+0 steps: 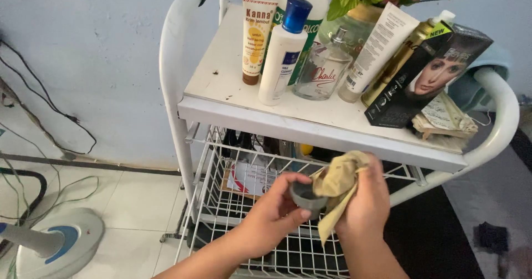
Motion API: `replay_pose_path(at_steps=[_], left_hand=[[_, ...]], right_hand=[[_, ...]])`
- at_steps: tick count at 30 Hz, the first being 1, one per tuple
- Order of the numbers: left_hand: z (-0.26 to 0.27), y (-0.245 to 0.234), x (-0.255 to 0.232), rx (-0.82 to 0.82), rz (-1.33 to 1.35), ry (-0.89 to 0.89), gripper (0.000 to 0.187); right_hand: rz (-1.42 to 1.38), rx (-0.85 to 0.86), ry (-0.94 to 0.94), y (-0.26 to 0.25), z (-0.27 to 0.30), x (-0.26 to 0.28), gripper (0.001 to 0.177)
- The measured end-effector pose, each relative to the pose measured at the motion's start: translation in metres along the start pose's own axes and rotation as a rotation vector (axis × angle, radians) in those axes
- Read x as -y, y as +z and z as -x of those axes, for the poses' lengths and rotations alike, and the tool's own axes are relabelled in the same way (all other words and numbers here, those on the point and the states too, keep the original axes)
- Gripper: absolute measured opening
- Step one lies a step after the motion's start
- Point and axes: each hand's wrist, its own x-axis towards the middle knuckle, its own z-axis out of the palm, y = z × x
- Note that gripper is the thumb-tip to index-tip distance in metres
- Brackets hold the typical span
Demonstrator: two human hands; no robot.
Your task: Organizing and cleaning toiletries and accessories on a multi-tiered rolling cart.
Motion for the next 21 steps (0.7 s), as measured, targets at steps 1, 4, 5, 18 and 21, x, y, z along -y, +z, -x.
replay_pose_path(at_steps=[1,4,5,18,21], left_hand=[[-0.002,-0.002,0.007,0.002,-0.001,0.001,0.052],[-0.004,-0.004,0.019,-0.151,0.332,-0.009,0.051],[-0.004,-0.004,0.017,-0.169,0.422,0.026,0.054],[0.007,-0.009,0.035,-0.179,0.263,-0.022,0.029],[0.007,-0.014,0.046,-0.233,0.186,-0.055,0.020]], right_hand=[[-0.001,0.000,-0.002,-0.007,0.002,-0.007,0.025],[-0.013,0.029,-0.371,-0.022,0.011,-0.030,0.021],[0.074,0.063,-0.433,-0.021,0.015,-0.038,0.024],[0.995,0.335,-0.847,0.002,0.008,-0.038,0.035],[1.054,0.320,-0.862,0.000,0.002,-0.038,0.029]])
